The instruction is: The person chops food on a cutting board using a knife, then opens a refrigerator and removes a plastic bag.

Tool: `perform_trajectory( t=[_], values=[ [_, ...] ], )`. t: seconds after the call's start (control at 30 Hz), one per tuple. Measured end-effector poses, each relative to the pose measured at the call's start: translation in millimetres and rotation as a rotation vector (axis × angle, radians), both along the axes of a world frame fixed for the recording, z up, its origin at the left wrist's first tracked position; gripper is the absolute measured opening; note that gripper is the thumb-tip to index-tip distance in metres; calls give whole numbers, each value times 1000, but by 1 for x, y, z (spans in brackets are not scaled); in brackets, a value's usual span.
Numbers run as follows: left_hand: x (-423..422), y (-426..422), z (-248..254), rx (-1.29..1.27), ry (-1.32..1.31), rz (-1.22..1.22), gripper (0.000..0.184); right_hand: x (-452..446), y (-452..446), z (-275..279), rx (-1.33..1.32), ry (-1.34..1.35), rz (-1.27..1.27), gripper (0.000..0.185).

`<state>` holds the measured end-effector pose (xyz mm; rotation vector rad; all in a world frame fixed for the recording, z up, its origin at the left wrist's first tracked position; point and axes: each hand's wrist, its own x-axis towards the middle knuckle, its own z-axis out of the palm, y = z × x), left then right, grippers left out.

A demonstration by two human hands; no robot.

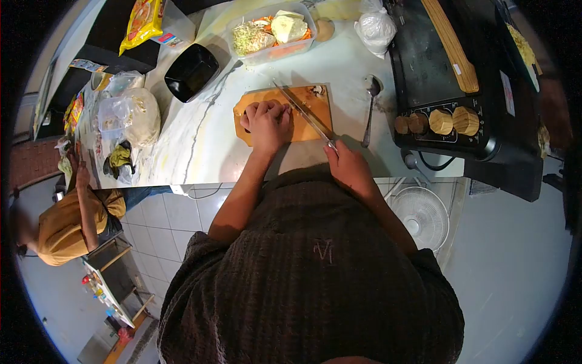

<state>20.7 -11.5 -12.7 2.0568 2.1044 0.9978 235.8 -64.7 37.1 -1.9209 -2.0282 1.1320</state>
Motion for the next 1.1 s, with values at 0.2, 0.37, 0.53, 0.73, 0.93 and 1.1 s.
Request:
perform_trajectory(
  t=[0.2, 0.37, 0.53, 0.73, 0.93, 1.1],
  values=[
    [1, -1, 11, -30, -7, -36, 14, -1, 1, 3, 38, 27, -9, 35],
    [1, 0, 6, 4, -20, -25, 11, -2, 1, 4, 53, -27, -6, 33],
    [0, 1, 0, 6, -16, -9, 10, -1, 1, 11, 107, 18, -22, 33],
    [-2, 2, -5, 39, -19, -45, 10, 3, 2, 1, 117, -11, 5, 33],
    [-2, 0, -2, 32, -25, -47, 11, 0, 2, 8, 90, -27, -11, 32],
    [-3, 0, -1, 16, 0, -35, 12, 1, 3, 7, 94, -33, -4, 32]
  ],
)
